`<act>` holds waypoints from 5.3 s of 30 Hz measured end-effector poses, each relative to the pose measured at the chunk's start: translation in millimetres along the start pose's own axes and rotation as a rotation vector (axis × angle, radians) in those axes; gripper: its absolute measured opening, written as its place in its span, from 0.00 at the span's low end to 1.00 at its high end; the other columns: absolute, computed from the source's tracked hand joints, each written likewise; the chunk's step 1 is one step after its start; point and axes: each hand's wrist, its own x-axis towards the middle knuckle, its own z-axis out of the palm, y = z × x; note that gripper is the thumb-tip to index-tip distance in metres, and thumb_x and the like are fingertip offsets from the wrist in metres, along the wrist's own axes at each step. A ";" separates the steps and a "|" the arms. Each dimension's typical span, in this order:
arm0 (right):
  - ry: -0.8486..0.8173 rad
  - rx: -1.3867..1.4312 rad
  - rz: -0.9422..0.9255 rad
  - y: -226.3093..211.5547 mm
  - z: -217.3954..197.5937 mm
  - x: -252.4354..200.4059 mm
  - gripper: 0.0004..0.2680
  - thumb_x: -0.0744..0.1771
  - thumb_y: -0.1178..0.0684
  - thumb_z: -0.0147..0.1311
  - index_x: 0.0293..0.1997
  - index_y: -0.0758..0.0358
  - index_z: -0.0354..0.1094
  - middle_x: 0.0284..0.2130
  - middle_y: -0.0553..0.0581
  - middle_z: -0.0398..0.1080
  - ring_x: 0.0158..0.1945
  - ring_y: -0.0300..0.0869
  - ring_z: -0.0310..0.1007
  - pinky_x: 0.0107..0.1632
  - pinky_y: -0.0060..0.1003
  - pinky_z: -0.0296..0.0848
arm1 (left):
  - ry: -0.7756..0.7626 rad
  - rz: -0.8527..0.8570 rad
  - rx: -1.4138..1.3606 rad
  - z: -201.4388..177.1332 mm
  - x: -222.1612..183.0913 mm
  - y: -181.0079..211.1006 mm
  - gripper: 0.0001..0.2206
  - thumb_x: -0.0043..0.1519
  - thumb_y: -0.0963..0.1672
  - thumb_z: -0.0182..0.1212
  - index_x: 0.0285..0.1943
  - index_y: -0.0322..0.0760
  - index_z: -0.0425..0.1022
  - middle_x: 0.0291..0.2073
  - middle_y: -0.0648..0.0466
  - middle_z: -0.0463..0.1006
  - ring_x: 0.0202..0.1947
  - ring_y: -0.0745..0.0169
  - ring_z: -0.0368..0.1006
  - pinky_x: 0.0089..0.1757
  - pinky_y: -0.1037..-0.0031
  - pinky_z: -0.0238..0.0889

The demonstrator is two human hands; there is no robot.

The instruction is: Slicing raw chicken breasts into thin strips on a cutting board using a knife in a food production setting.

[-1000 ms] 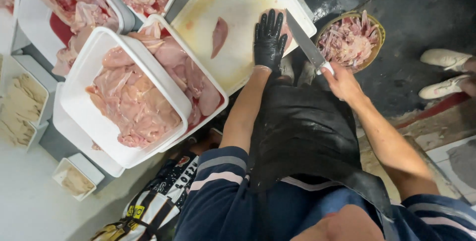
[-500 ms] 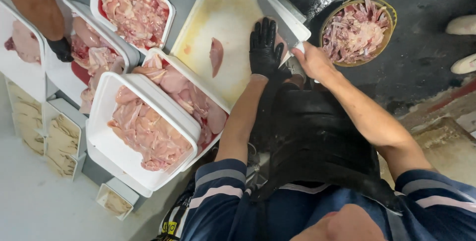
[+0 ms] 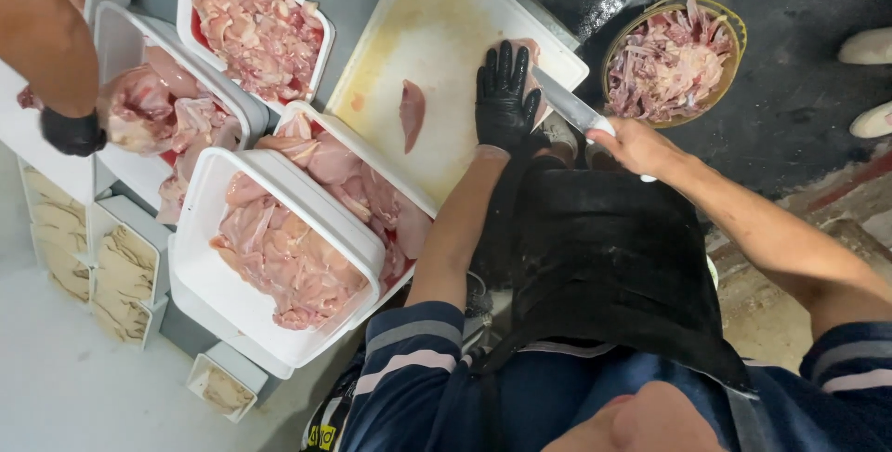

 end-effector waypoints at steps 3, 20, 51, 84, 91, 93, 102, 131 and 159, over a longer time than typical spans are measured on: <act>0.059 0.014 -0.110 -33.6 2.5 22.6 0.17 0.75 0.38 0.42 0.43 0.62 0.67 0.28 0.62 0.72 0.29 0.54 0.71 0.34 0.51 0.62 | 0.055 -0.037 0.004 -2.1 3.3 4.0 0.31 0.70 0.53 0.47 0.83 0.44 0.50 0.82 0.46 0.51 0.82 0.43 0.50 0.77 0.53 0.45; -0.004 -0.103 -0.081 -29.2 16.9 16.2 0.16 0.74 0.38 0.42 0.46 0.62 0.69 0.30 0.65 0.76 0.34 0.61 0.76 0.39 0.53 0.68 | -0.024 -0.064 -0.095 4.1 3.9 -8.4 0.38 0.68 0.61 0.57 0.83 0.51 0.51 0.82 0.50 0.48 0.84 0.35 0.42 0.78 0.44 0.38; -0.120 -0.167 -0.110 1.6 77.3 -105.0 0.16 0.71 0.35 0.44 0.42 0.57 0.68 0.26 0.66 0.76 0.34 0.64 0.76 0.39 0.51 0.67 | 0.221 -0.181 -0.002 3.3 37.2 -58.7 0.13 0.59 0.44 0.59 0.52 0.43 0.77 0.38 0.46 0.77 0.35 0.44 0.75 0.35 0.57 0.70; -0.010 -0.202 0.018 -124.4 84.2 -81.0 0.17 0.71 0.38 0.49 0.42 0.66 0.72 0.28 0.74 0.76 0.42 0.67 0.79 0.45 0.58 0.71 | 0.827 -0.473 -0.620 -43.5 -0.3 -153.7 0.20 0.60 0.39 0.66 0.60 0.56 0.79 0.52 0.61 0.81 0.55 0.58 0.79 0.57 0.67 0.75; 0.157 -0.165 -0.080 -128.8 89.7 -64.7 0.20 0.73 0.34 0.47 0.45 0.67 0.70 0.28 0.74 0.74 0.40 0.66 0.78 0.43 0.57 0.71 | 0.069 -0.953 -0.129 87.3 -44.6 -146.1 0.30 0.61 0.51 0.63 0.75 0.49 0.64 0.61 0.43 0.75 0.54 0.40 0.80 0.46 0.50 0.78; 0.167 -0.156 -0.065 -124.2 87.1 -61.6 0.20 0.74 0.34 0.47 0.47 0.66 0.70 0.29 0.74 0.74 0.41 0.66 0.78 0.44 0.58 0.71 | 0.223 -0.918 -0.012 86.8 -58.8 -128.8 0.30 0.61 0.49 0.65 0.74 0.44 0.66 0.62 0.37 0.76 0.52 0.37 0.81 0.44 0.49 0.79; 0.168 -0.326 -0.126 -121.0 82.0 -38.8 0.18 0.74 0.37 0.46 0.48 0.66 0.71 0.36 0.78 0.76 0.49 0.72 0.76 0.49 0.64 0.72 | 0.052 -1.065 -0.689 107.1 -118.1 -41.6 0.32 0.65 0.47 0.54 0.77 0.28 0.53 0.60 0.29 0.75 0.57 0.30 0.77 0.53 0.47 0.76; -0.030 -0.351 -0.168 -142.6 70.3 20.8 0.18 0.75 0.36 0.42 0.54 0.63 0.67 0.34 0.68 0.75 0.38 0.60 0.75 0.43 0.53 0.70 | -0.025 -0.922 0.143 13.2 -68.7 -76.3 0.27 0.75 0.58 0.38 0.84 0.60 0.48 0.83 0.69 0.49 0.85 0.67 0.48 0.79 0.63 0.42; 0.121 -0.454 -0.191 -84.9 76.0 -66.4 0.17 0.73 0.37 0.50 0.40 0.65 0.62 0.23 0.66 0.72 0.26 0.64 0.71 0.31 0.54 0.64 | 0.212 -0.931 -0.999 34.5 -54.5 -146.6 0.22 0.53 0.38 0.69 0.56 0.49 0.72 0.53 0.53 0.85 0.50 0.50 0.84 0.51 0.65 0.76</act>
